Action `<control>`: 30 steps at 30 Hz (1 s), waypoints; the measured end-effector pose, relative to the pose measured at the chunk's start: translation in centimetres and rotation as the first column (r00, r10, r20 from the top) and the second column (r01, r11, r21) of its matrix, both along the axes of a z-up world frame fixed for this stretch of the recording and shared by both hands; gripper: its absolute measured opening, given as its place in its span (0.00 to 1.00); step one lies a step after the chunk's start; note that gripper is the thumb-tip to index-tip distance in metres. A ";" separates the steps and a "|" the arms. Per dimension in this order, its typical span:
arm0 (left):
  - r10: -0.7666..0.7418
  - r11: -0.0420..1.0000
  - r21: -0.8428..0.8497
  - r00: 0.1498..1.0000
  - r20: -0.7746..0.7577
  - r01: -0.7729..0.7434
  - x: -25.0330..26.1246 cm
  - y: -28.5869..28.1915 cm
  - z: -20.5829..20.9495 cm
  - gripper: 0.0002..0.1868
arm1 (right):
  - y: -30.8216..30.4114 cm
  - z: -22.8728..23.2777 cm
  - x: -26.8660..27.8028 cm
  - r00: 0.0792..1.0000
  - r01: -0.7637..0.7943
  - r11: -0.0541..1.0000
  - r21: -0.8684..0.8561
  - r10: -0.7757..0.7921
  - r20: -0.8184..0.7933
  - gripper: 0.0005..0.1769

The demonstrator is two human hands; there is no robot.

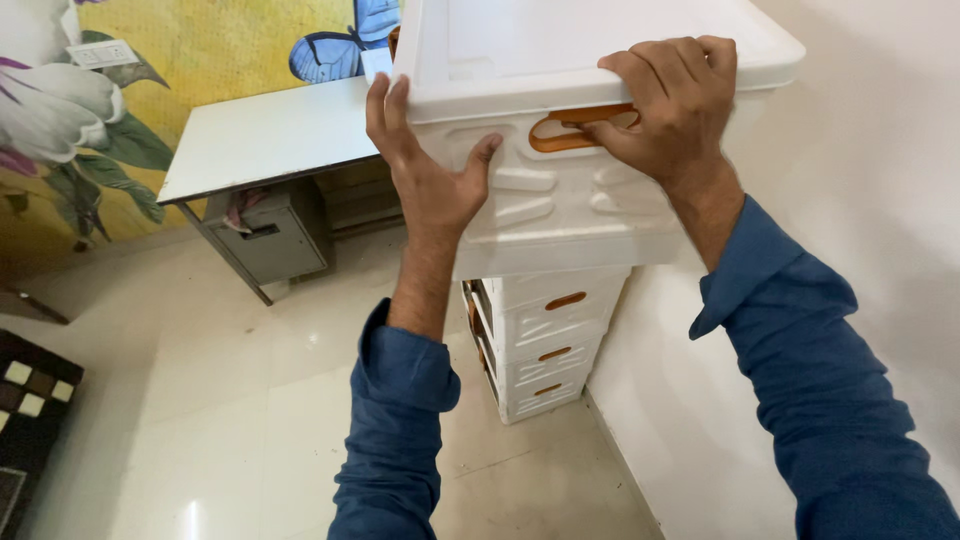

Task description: The person removes the top white plastic storage container from a stack, places it on a table, and disassembles it by removing the lid, a white frame, and a clear front panel. The parts are set aside on the table.

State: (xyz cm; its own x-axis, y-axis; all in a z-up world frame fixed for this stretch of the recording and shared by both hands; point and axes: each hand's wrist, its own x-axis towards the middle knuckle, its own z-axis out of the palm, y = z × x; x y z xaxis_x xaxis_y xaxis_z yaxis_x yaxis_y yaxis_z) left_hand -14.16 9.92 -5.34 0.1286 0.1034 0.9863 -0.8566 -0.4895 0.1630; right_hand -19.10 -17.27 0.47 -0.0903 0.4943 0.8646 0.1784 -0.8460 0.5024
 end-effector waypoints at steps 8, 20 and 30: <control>0.205 0.962 -0.179 0.978 -0.035 -0.208 -4.5 -0.7 -1.1 0.56 | 3.0 2.3 -3.1 0.992 -0.101 0.994 -0.033 0.103 0.076 0.25; 0.460 0.823 -0.355 0.887 -0.042 -0.444 -10.5 6.8 -1.8 0.27 | 11.0 3.1 -5.2 0.948 -0.294 0.950 -0.102 0.304 0.099 0.27; 0.558 0.759 -0.375 0.829 -0.045 -0.531 -13.8 17.3 -1.9 0.24 | 22.2 2.4 -4.8 0.909 -0.410 0.908 -0.089 0.415 0.041 0.27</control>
